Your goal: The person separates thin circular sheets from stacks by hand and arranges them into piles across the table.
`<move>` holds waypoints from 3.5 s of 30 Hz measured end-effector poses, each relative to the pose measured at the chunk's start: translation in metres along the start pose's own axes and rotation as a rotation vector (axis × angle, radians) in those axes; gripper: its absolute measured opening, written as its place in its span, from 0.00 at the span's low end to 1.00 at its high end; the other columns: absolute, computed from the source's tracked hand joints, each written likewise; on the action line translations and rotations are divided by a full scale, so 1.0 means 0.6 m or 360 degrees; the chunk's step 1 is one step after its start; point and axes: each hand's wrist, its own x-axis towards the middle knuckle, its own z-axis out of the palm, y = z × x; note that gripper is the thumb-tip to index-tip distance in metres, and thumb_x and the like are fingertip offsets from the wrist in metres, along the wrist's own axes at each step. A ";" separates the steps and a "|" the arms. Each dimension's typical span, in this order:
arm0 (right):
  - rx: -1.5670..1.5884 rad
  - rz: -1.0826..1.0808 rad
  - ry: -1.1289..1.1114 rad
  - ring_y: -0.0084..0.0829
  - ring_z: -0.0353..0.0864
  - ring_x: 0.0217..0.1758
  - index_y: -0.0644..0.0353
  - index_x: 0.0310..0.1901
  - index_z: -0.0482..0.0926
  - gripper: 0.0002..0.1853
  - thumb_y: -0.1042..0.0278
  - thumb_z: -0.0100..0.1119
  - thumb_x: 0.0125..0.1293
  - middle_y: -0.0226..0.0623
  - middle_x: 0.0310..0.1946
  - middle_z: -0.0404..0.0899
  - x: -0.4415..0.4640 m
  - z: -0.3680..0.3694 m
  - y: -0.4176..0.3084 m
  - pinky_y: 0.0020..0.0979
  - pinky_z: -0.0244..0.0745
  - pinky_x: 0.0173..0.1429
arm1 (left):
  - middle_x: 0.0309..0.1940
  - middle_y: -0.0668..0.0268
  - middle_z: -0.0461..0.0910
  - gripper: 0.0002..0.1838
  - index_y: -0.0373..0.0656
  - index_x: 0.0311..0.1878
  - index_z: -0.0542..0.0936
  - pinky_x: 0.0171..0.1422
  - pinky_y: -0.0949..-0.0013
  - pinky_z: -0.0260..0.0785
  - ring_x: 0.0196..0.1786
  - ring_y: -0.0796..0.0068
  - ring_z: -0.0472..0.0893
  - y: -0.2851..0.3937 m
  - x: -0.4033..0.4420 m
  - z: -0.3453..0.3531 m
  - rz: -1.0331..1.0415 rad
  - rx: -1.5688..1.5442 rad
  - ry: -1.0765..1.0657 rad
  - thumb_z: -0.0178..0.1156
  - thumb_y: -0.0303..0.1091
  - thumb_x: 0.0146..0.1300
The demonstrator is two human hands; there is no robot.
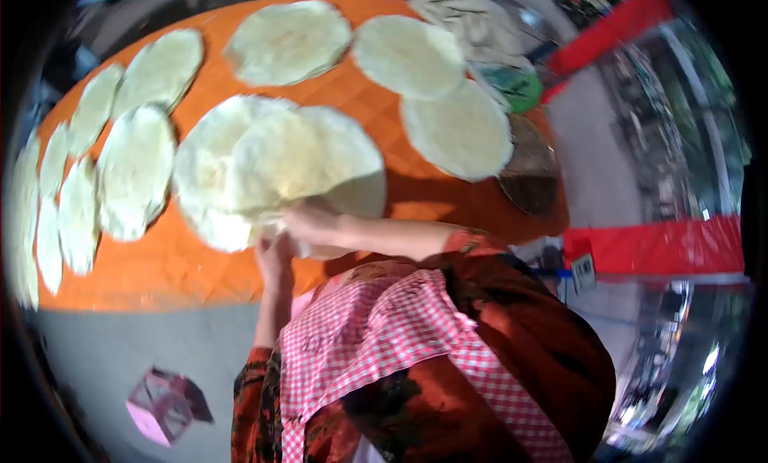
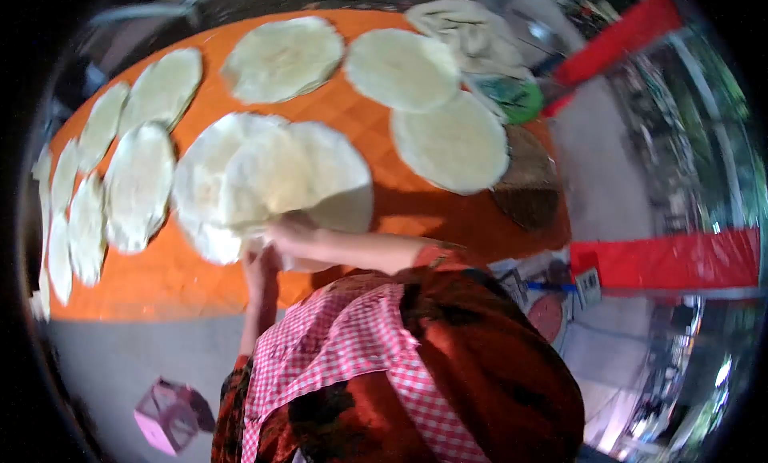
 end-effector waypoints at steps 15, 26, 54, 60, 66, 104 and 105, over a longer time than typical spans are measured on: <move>-0.0194 0.1296 0.1399 0.38 0.75 0.55 0.65 0.60 0.68 0.24 0.74 0.58 0.61 0.47 0.54 0.75 -0.482 -0.282 0.338 0.37 0.70 0.60 | 0.48 0.59 0.78 0.14 0.40 0.51 0.71 0.54 0.60 0.72 0.51 0.65 0.78 0.109 -0.049 -0.093 -0.0158 -0.0373 0.0154 0.55 0.24 0.61; 0.0316 0.0104 0.0358 0.45 0.77 0.52 0.66 0.60 0.67 0.29 0.68 0.62 0.55 0.53 0.48 0.76 -0.079 -0.025 -0.141 0.40 0.75 0.51 | 0.57 0.60 0.72 0.21 0.45 0.62 0.66 0.57 0.52 0.71 0.60 0.63 0.72 0.207 -0.046 0.056 -0.0001 -0.0293 -0.0184 0.49 0.28 0.65; 0.0524 0.1462 0.1507 0.35 0.82 0.36 0.66 0.38 0.82 0.19 0.56 0.68 0.53 0.42 0.33 0.83 0.547 -0.207 0.456 0.35 0.76 0.41 | 0.40 0.53 0.69 0.07 0.39 0.43 0.71 0.43 0.51 0.66 0.44 0.48 0.72 0.081 0.079 -0.153 0.0905 0.2569 0.1294 0.51 0.32 0.65; 0.1509 0.1352 0.1151 0.37 0.82 0.40 0.68 0.43 0.81 0.23 0.60 0.71 0.49 0.42 0.40 0.84 0.546 -0.257 0.474 0.36 0.75 0.47 | 0.41 0.53 0.68 0.10 0.39 0.45 0.71 0.44 0.52 0.65 0.44 0.48 0.71 0.102 0.072 -0.131 0.0855 0.2551 0.1247 0.52 0.33 0.62; 0.0728 0.1268 0.1041 0.37 0.83 0.46 0.62 0.45 0.81 0.18 0.73 0.65 0.49 0.41 0.42 0.84 0.582 -0.319 0.389 0.35 0.76 0.51 | 0.43 0.50 0.68 0.17 0.38 0.45 0.71 0.48 0.50 0.62 0.47 0.47 0.69 0.091 0.072 -0.164 0.0790 0.2457 0.1148 0.55 0.35 0.52; 0.0418 -0.0592 -0.0154 0.44 0.80 0.47 0.64 0.48 0.75 0.13 0.65 0.54 0.67 0.50 0.42 0.79 0.368 0.137 -0.347 0.37 0.72 0.52 | 0.64 0.59 0.66 0.43 0.45 0.69 0.61 0.63 0.54 0.66 0.65 0.60 0.68 0.429 0.077 -0.354 -0.0011 -0.1065 -0.0209 0.44 0.71 0.63; 0.0454 -0.0596 -0.0069 0.45 0.80 0.45 0.64 0.48 0.75 0.12 0.66 0.52 0.67 0.50 0.40 0.80 0.367 0.139 -0.342 0.38 0.73 0.50 | 0.64 0.60 0.67 0.40 0.46 0.69 0.61 0.62 0.54 0.67 0.65 0.60 0.68 0.430 0.078 -0.354 0.0026 -0.1054 -0.0251 0.44 0.68 0.65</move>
